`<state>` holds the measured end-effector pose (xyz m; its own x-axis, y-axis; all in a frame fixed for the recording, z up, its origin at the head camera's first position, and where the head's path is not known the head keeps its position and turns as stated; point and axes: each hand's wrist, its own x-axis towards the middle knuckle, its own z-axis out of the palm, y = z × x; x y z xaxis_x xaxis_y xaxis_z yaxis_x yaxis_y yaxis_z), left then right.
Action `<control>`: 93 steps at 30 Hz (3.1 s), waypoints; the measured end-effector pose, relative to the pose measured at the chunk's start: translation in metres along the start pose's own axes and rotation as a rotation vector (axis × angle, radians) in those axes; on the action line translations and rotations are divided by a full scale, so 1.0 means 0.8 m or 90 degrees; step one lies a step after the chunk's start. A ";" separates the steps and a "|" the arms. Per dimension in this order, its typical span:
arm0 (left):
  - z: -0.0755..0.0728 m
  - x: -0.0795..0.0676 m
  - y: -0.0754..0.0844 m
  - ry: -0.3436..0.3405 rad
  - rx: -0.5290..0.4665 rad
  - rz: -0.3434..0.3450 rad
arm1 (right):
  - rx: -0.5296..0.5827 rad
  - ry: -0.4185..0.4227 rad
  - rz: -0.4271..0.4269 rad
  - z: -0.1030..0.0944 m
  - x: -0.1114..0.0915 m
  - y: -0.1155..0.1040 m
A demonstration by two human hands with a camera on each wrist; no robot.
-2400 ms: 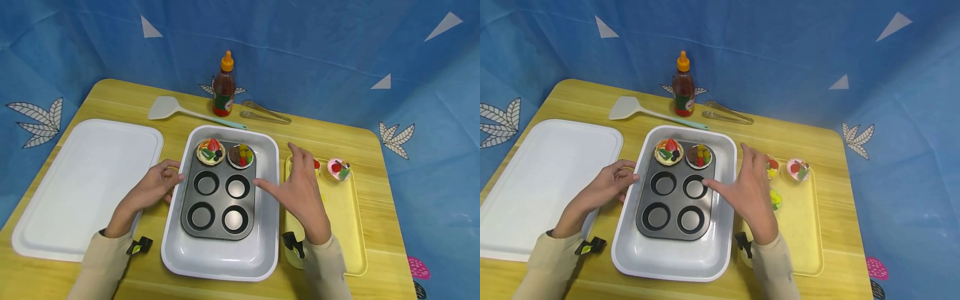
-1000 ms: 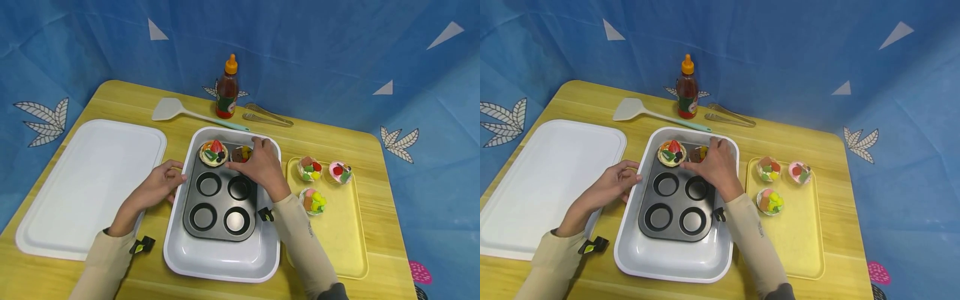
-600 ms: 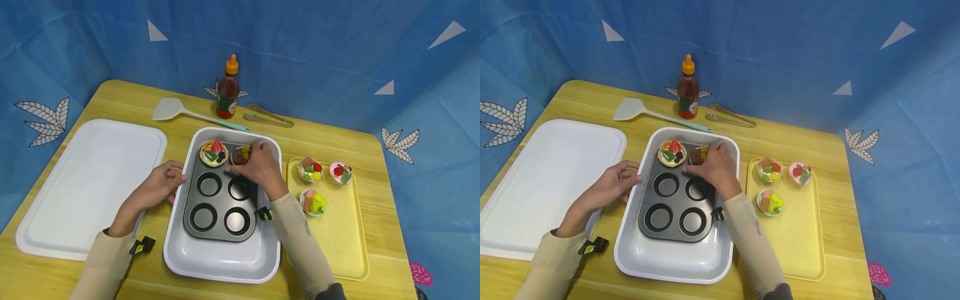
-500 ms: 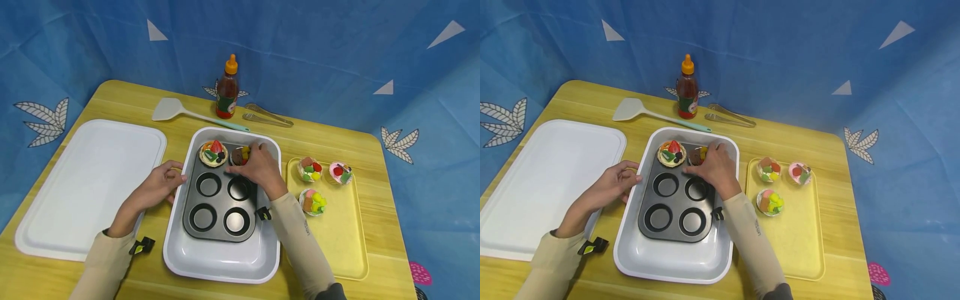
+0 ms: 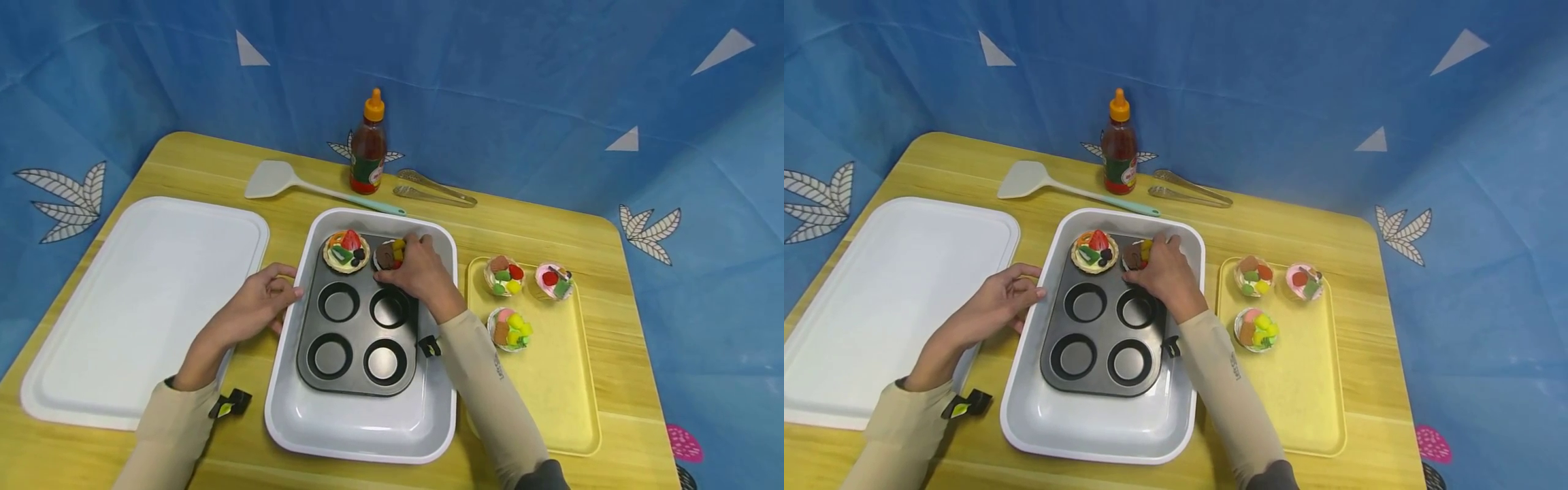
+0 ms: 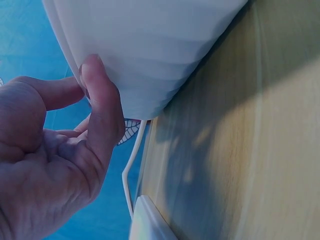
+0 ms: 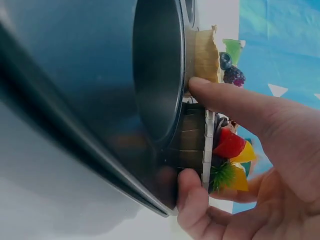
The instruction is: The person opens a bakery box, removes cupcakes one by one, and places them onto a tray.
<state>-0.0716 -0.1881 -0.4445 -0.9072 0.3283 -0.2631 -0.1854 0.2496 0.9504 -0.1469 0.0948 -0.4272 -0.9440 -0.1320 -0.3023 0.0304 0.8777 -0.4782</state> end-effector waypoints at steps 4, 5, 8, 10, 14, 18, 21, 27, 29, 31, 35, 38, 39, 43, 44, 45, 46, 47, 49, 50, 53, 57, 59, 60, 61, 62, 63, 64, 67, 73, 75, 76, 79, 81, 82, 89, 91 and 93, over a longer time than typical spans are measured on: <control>0.000 -0.001 0.000 0.000 -0.003 0.002 | -0.003 0.009 -0.002 0.001 0.001 0.000; 0.000 -0.001 0.000 0.001 -0.003 0.003 | -0.003 0.012 -0.002 0.001 0.002 -0.001; 0.000 -0.001 -0.001 0.003 -0.004 0.005 | -0.004 0.018 -0.003 0.001 0.001 -0.001; 0.000 -0.001 0.000 0.003 -0.005 0.007 | -0.004 0.023 -0.005 0.001 0.001 -0.001; 0.000 -0.001 0.000 0.000 -0.007 0.005 | -0.004 0.025 -0.010 0.000 -0.001 -0.003; 0.000 -0.002 0.001 -0.001 -0.002 0.001 | -0.001 0.025 -0.011 0.000 -0.001 -0.003; 0.000 -0.002 0.001 -0.001 -0.001 0.001 | 0.001 0.025 -0.010 0.001 -0.001 -0.003; 0.000 -0.001 0.000 -0.001 -0.004 0.006 | 0.000 0.028 -0.010 0.002 0.001 -0.002; 0.000 -0.002 -0.001 -0.002 -0.006 0.008 | -0.002 0.027 -0.008 0.002 0.001 -0.002; 0.000 -0.002 -0.001 -0.003 -0.006 0.009 | -0.003 0.027 -0.007 0.002 0.001 -0.003; -0.001 -0.003 -0.002 -0.005 -0.006 0.014 | -0.004 0.027 -0.007 0.002 0.001 -0.003; -0.001 -0.003 -0.002 -0.007 -0.007 0.017 | 0.000 0.027 -0.006 0.001 0.001 -0.003; -0.001 -0.002 -0.002 -0.007 -0.008 0.017 | 0.000 0.027 -0.006 0.001 0.001 -0.003; -0.001 -0.002 -0.002 -0.008 -0.012 0.019 | 0.001 0.021 -0.008 0.000 0.001 -0.001; -0.001 -0.002 -0.002 -0.008 -0.013 0.020 | 0.000 0.021 -0.008 0.000 0.002 -0.001; -0.001 -0.002 -0.002 -0.008 -0.013 0.020 | 0.000 0.020 -0.010 0.000 0.002 -0.001; -0.001 -0.002 -0.002 -0.008 -0.013 0.020 | 0.003 0.019 -0.011 0.000 0.002 0.000; -0.001 -0.002 -0.002 -0.009 -0.013 0.019 | 0.009 0.020 -0.013 0.000 0.002 0.000; -0.001 -0.002 -0.001 -0.010 -0.014 0.018 | 0.022 0.023 -0.017 -0.001 0.002 0.001; -0.001 -0.002 -0.001 -0.011 -0.015 0.017 | 0.029 0.025 -0.019 -0.001 0.003 0.002; -0.002 -0.003 -0.001 -0.012 -0.018 0.015 | 0.047 0.029 -0.021 -0.002 0.003 0.002; -0.002 -0.003 -0.002 -0.012 -0.018 0.012 | 0.053 0.030 -0.024 -0.002 0.001 0.001; -0.002 -0.002 -0.002 -0.011 -0.018 0.011 | 0.058 0.033 -0.026 -0.003 0.000 0.000; -0.002 -0.002 -0.002 -0.011 -0.018 0.010 | 0.060 0.033 -0.027 -0.003 0.000 0.000; -0.002 -0.002 -0.002 -0.011 -0.018 0.010 | 0.063 0.035 -0.028 -0.003 -0.001 0.000; -0.002 -0.002 -0.002 -0.012 -0.018 0.010 | 0.064 0.036 -0.028 -0.004 -0.001 0.000; -0.002 -0.002 -0.002 -0.012 -0.018 0.011 | 0.065 0.038 -0.028 -0.004 -0.002 -0.001; -0.002 -0.002 -0.002 -0.012 -0.018 0.011 | 0.068 0.041 -0.028 -0.004 -0.003 -0.001; -0.003 -0.002 -0.002 -0.013 -0.018 0.009 | 0.068 0.046 -0.027 -0.005 -0.006 -0.002; -0.003 -0.002 -0.003 -0.015 -0.022 0.011 | 0.054 0.059 -0.029 -0.009 -0.014 -0.005; -0.003 -0.002 -0.003 -0.019 -0.029 0.013 | 0.052 0.063 -0.030 -0.012 -0.018 -0.007; -0.003 -0.001 -0.003 -0.020 -0.033 0.014 | 0.051 0.064 -0.030 -0.014 -0.020 -0.007; -0.003 -0.001 -0.004 -0.023 -0.038 0.015 | 0.056 0.069 -0.033 -0.021 -0.026 -0.009; -0.003 -0.001 -0.005 -0.022 -0.038 0.017 | 0.061 0.069 -0.034 -0.024 -0.031 -0.010; -0.003 -0.001 -0.005 -0.021 -0.038 0.018 | 0.062 0.070 -0.034 -0.026 -0.034 -0.010; -0.003 -0.001 -0.006 -0.019 -0.035 0.021 | 0.082 0.080 -0.028 -0.040 -0.055 -0.009; -0.003 -0.001 -0.006 -0.019 -0.034 0.020 | 0.089 0.084 -0.024 -0.043 -0.060 -0.006; -0.003 -0.001 -0.006 -0.018 -0.034 0.019 | 0.095 0.091 -0.019 -0.045 -0.065 -0.003</control>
<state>-0.0708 -0.1918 -0.4481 -0.9014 0.3610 -0.2391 -0.1794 0.1913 0.9650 -0.1097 0.1166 -0.3804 -0.9818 -0.0806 -0.1717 0.0407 0.7946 -0.6057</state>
